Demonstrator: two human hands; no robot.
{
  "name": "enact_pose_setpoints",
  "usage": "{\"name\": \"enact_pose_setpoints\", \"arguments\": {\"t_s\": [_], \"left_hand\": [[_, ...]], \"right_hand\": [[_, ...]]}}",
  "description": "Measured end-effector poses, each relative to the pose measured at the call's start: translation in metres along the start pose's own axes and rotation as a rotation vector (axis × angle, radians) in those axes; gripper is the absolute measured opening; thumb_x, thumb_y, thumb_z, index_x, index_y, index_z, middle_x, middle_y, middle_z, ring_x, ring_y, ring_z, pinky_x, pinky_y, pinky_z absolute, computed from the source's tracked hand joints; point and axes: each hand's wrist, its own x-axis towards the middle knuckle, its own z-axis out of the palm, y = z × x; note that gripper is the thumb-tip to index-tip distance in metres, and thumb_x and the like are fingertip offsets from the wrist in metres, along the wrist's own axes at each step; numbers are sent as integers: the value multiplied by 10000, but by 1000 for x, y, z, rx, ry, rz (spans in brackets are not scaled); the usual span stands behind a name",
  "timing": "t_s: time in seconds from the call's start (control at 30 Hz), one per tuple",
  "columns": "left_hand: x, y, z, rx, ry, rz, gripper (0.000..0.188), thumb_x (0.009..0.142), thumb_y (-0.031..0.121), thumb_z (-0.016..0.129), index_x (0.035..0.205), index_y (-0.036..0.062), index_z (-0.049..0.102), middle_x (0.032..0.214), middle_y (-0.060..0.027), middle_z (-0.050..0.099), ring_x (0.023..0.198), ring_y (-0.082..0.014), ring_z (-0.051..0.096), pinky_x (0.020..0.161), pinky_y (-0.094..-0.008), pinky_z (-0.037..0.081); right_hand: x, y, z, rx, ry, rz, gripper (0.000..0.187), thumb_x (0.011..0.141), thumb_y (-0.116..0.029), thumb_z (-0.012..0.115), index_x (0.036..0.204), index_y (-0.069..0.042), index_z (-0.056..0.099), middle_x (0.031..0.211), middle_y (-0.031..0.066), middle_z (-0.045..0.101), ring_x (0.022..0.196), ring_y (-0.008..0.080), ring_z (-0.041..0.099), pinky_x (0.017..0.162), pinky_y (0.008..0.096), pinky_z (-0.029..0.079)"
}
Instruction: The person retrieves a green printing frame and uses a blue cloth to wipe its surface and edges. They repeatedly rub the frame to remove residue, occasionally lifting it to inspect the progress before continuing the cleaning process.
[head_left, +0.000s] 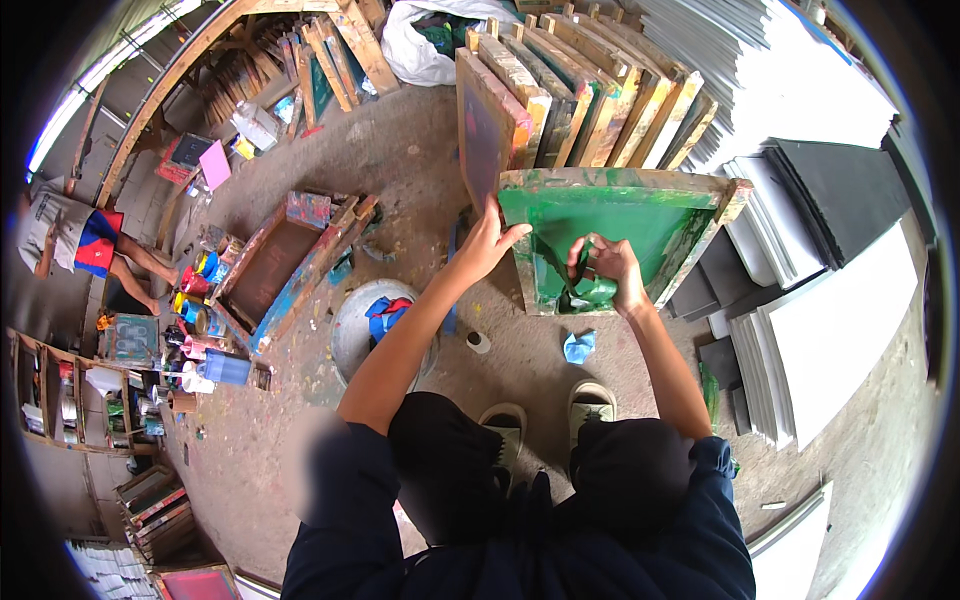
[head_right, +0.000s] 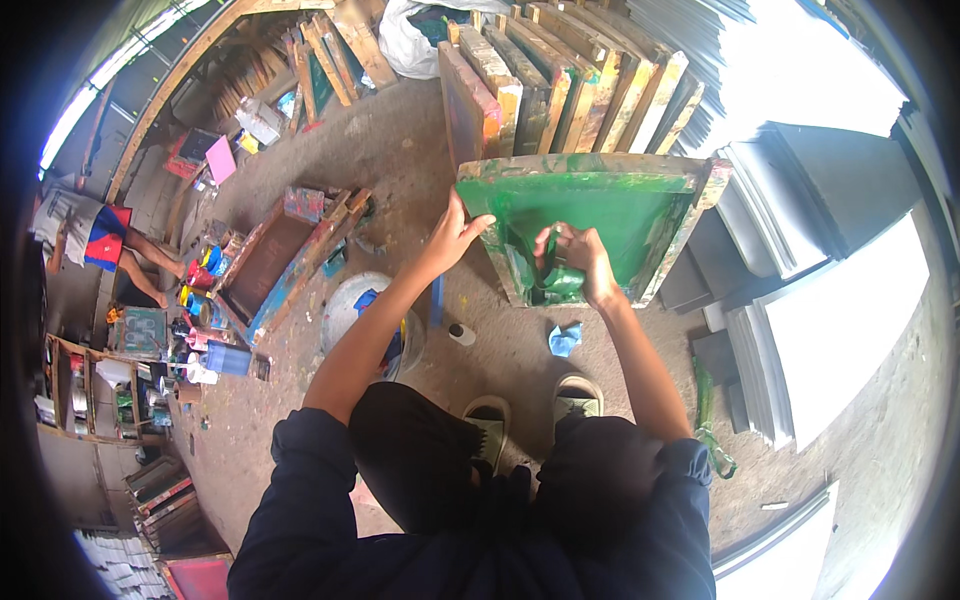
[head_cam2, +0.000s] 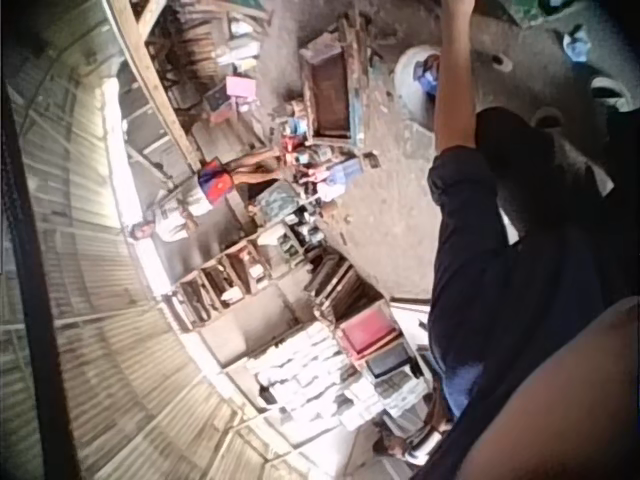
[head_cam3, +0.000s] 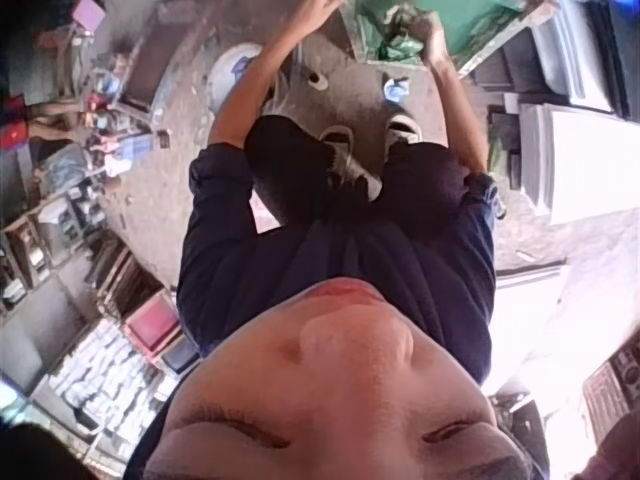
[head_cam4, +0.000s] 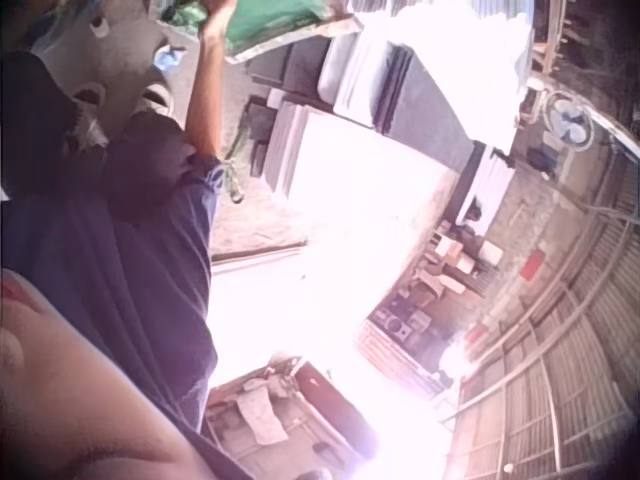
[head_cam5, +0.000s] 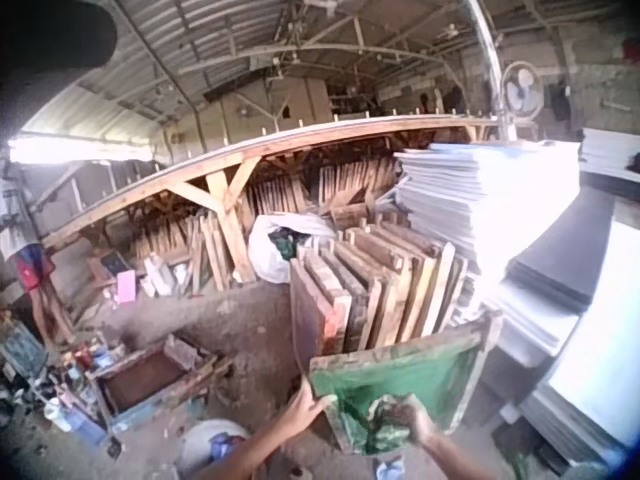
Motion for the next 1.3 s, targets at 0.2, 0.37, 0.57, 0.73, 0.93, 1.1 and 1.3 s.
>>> {"name": "enact_pose_setpoints", "arguments": {"t_s": [0.2,0.37,0.57,0.73,0.93,1.1,1.3], "left_hand": [[4,-4,2,-5,3,0,604,867,231,548,1233,-21,139,1085,-229,474,962,-298,506,828,-357,406],[2,-4,0,-10,-4,-21,606,863,223,554,1227,-17,133,1072,-223,479,968,-295,509,824,-355,408],[-2,3,-1,-7,-77,-15,614,842,220,585,1216,-9,155,1075,-236,479,978,-327,517,813,-364,412],[-11,8,-10,26,-136,-145,648,822,227,611,1214,-12,153,1095,-256,474,1007,-352,518,813,-369,413],[-5,-1,-8,132,-54,49,657,823,214,611,1222,-24,147,1092,-244,488,1001,-337,521,815,-370,414],[-7,-2,-3,46,-112,-20,719,829,188,604,1268,-34,80,1108,-246,486,976,-306,524,830,-364,410],[6,-7,-3,49,-84,47,742,834,200,595,1288,-27,54,1153,-249,462,1027,-296,501,861,-359,396]], "right_hand": [[26,29,-5,-632,156,139,650,797,-605,461,1007,9,500,887,120,549,708,183,539,628,307,466],[32,25,16,-578,121,241,597,801,-548,518,1048,-5,522,896,103,564,736,155,518,764,306,420],[44,33,-2,-905,32,301,511,866,-450,434,1185,-56,497,980,137,605,858,250,584,771,344,440],[31,34,24,-1037,168,36,314,871,-278,430,1064,-65,556,970,176,584,885,324,567,770,393,426],[11,-16,33,-966,273,18,281,865,-254,433,948,-33,587,794,173,593,749,325,588,684,388,435],[-15,-38,35,-986,397,-87,310,868,-283,453,839,-15,607,658,156,580,627,286,579,621,357,435],[-41,-83,43,-1104,397,-147,284,872,-237,469,783,21,549,610,167,544,582,306,560,583,369,422]]}}
